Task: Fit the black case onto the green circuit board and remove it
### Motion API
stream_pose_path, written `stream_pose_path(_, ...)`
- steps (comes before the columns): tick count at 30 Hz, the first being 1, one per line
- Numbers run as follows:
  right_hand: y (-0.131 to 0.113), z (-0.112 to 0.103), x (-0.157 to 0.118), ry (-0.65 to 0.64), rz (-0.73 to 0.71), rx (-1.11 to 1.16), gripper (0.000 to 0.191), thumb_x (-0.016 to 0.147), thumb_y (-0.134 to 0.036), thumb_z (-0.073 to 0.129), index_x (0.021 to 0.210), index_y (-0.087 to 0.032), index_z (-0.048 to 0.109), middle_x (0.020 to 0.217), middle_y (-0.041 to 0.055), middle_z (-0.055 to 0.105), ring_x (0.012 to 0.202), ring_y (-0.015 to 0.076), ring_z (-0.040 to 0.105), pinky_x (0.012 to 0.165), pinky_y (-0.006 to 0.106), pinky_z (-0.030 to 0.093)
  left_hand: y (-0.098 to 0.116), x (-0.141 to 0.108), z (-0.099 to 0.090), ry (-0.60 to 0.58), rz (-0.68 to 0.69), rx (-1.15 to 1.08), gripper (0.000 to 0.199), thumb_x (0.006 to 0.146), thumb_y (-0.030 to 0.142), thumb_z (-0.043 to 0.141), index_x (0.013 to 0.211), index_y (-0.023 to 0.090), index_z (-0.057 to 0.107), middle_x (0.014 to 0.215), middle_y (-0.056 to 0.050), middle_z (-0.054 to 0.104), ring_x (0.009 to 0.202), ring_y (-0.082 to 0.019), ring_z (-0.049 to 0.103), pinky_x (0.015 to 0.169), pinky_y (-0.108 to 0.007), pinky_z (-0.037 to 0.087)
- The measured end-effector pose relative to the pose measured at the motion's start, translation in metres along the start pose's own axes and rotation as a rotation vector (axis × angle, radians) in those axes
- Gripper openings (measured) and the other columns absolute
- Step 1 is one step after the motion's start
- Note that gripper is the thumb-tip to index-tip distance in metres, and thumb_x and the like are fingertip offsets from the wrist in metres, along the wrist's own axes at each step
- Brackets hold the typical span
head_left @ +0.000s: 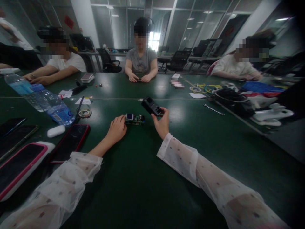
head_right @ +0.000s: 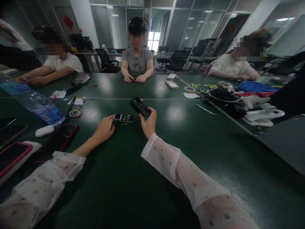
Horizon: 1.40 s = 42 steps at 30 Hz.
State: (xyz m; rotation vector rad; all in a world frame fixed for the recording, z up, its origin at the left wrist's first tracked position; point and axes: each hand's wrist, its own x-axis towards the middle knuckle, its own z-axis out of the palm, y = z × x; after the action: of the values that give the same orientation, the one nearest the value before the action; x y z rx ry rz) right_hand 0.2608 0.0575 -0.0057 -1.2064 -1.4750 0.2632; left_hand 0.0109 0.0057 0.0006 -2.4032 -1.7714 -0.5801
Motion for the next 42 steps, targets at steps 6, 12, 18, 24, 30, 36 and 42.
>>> stream_pose_path(6, 0.018, 0.003, 0.001, 0.084, 0.123, -0.156, 0.046, 0.077, -0.024, 0.066, 0.117, -0.018, 0.044, 0.118, 0.0136, 0.053, 0.111, 0.0294, 0.052, 0.102, 0.053, 0.043, 0.000, 0.000, 0.001, -0.014, -0.008, -0.002, 0.042, 0.096, 0.020, 0.040, 0.135, 0.009, 0.050, 0.141, -0.018, 0.051, 0.131, -0.030, 0.046, 0.106, -0.049, 0.042)
stream_pose_path(12, 0.017, 0.003, -0.001, 0.027, 0.222, -0.275, 0.047, 0.076, -0.023, 0.067, 0.117, -0.021, 0.045, 0.119, 0.0142, 0.054, 0.116, 0.0345, 0.050, 0.100, 0.062, 0.039, -0.002, 0.000, 0.002, -0.012, -0.003, -0.014, 0.041, 0.096, 0.021, 0.039, 0.134, 0.010, 0.051, 0.140, -0.017, 0.053, 0.130, -0.029, 0.046, 0.106, -0.048, 0.041)
stream_pose_path(18, 0.020, 0.006, -0.001, 0.053, 0.205, -0.274, 0.057, 0.074, -0.026, 0.070, 0.124, -0.020, 0.043, 0.126, 0.0176, 0.050, 0.122, 0.0373, 0.046, 0.102, 0.065, 0.036, -0.001, 0.001, 0.002, -0.005, 0.005, -0.003, 0.041, 0.096, 0.021, 0.039, 0.133, 0.009, 0.051, 0.138, -0.017, 0.054, 0.129, -0.029, 0.047, 0.105, -0.048, 0.042)
stream_pose_path(24, 0.025, 0.007, -0.001, 0.034, 0.211, -0.264, 0.056, 0.074, -0.025, 0.070, 0.124, -0.021, 0.044, 0.125, 0.0163, 0.051, 0.122, 0.0363, 0.047, 0.102, 0.065, 0.037, -0.002, 0.001, 0.003, -0.001, 0.000, -0.010, 0.041, 0.096, 0.020, 0.040, 0.134, 0.011, 0.051, 0.139, -0.017, 0.053, 0.129, -0.028, 0.046, 0.106, -0.047, 0.041)
stream_pose_path(30, 0.022, 0.005, 0.000, -0.001, 0.227, -0.226, 0.054, 0.075, -0.021, 0.069, 0.123, -0.019, 0.045, 0.127, 0.0174, 0.051, 0.123, 0.0360, 0.047, 0.104, 0.063, 0.036, -0.003, 0.000, 0.003, -0.004, 0.002, -0.006, 0.041, 0.097, 0.020, 0.039, 0.134, 0.008, 0.051, 0.139, -0.017, 0.053, 0.129, -0.028, 0.046, 0.106, -0.046, 0.041)
stream_pose_path(36, 0.021, 0.003, 0.001, 0.008, 0.231, -0.182, 0.052, 0.075, -0.019, 0.069, 0.121, -0.019, 0.046, 0.126, 0.0166, 0.052, 0.123, 0.0352, 0.047, 0.105, 0.061, 0.036, -0.001, 0.000, 0.001, -0.011, -0.003, -0.014, 0.040, 0.097, 0.021, 0.039, 0.133, 0.009, 0.051, 0.139, -0.017, 0.053, 0.130, -0.028, 0.046, 0.107, -0.047, 0.040)
stream_pose_path(42, 0.017, 0.002, 0.002, -0.011, 0.265, -0.211, 0.053, 0.076, -0.019, 0.069, 0.123, -0.017, 0.045, 0.129, 0.0188, 0.050, 0.124, 0.0354, 0.046, 0.105, 0.058, 0.037, -0.001, 0.000, 0.000, -0.016, -0.004, -0.015, 0.039, 0.097, 0.021, 0.039, 0.133, 0.010, 0.051, 0.139, -0.017, 0.053, 0.129, -0.028, 0.046, 0.106, -0.047, 0.041)
